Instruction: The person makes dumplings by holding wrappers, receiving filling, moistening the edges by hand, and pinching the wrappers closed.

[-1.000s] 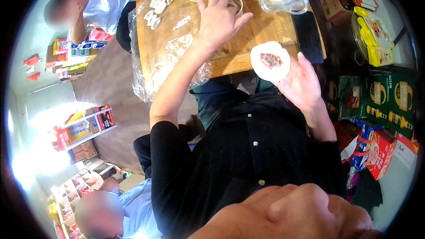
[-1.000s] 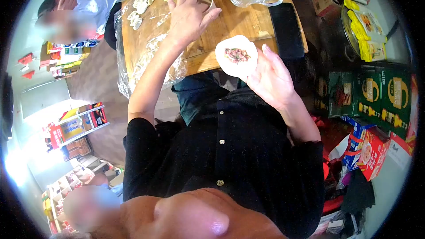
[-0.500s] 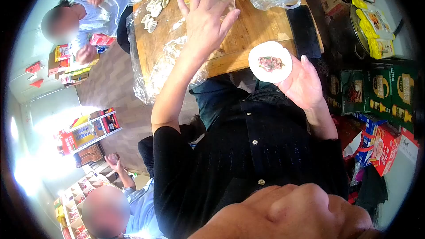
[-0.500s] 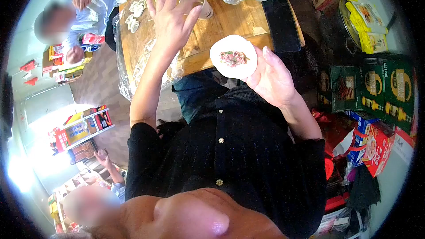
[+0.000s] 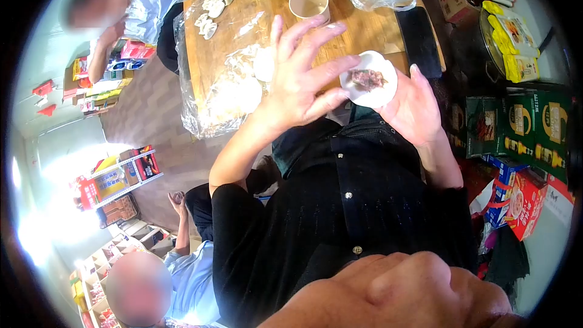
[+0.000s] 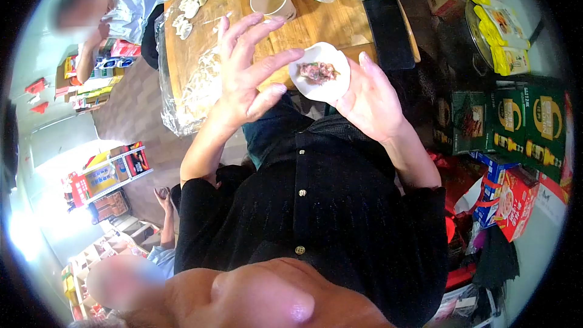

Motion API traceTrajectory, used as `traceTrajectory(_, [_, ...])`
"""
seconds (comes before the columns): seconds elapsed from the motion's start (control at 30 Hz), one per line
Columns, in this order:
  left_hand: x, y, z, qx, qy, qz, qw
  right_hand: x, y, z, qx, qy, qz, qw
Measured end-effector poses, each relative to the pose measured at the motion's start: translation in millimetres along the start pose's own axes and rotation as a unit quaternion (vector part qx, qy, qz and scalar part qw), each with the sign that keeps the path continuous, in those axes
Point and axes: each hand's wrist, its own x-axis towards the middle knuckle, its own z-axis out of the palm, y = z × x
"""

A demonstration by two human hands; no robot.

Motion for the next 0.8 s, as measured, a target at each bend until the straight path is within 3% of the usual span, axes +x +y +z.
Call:
traceTrajectory(0.27, [1, 28, 17, 0.043, -0.049, 0.034, 0.997, 8, 5, 3, -0.033, 0.004, 0.028, 0.999])
traceTrajectory(0.37, [-13, 27, 15, 0.017, -0.02, 0.071, 0.997, 12, 3, -8, 0.128, -0.12, 0.057, 0.983])
traceTrajectory(0.4, [-20, 27, 16, -0.001, 0.006, 0.099, 0.995, 14, 2, -1, 0.128, -0.119, 0.057, 0.983])
traceTrajectory(0.47, [-31, 28, 21, -0.028, 0.034, 0.092, 0.995, 15, 0, 11, 0.05, 0.009, 0.026, 0.998])
traceTrajectory(0.57, [-49, 20, 35, 0.127, 0.106, 0.138, 0.977, 16, 0, 6, 0.072, 0.006, 0.054, 0.996])
traceTrajectory(0.8, [-42, 17, 25, 0.162, 0.111, 0.16, 0.967, 21, 9, 17, 0.044, -0.015, 0.076, 0.996])
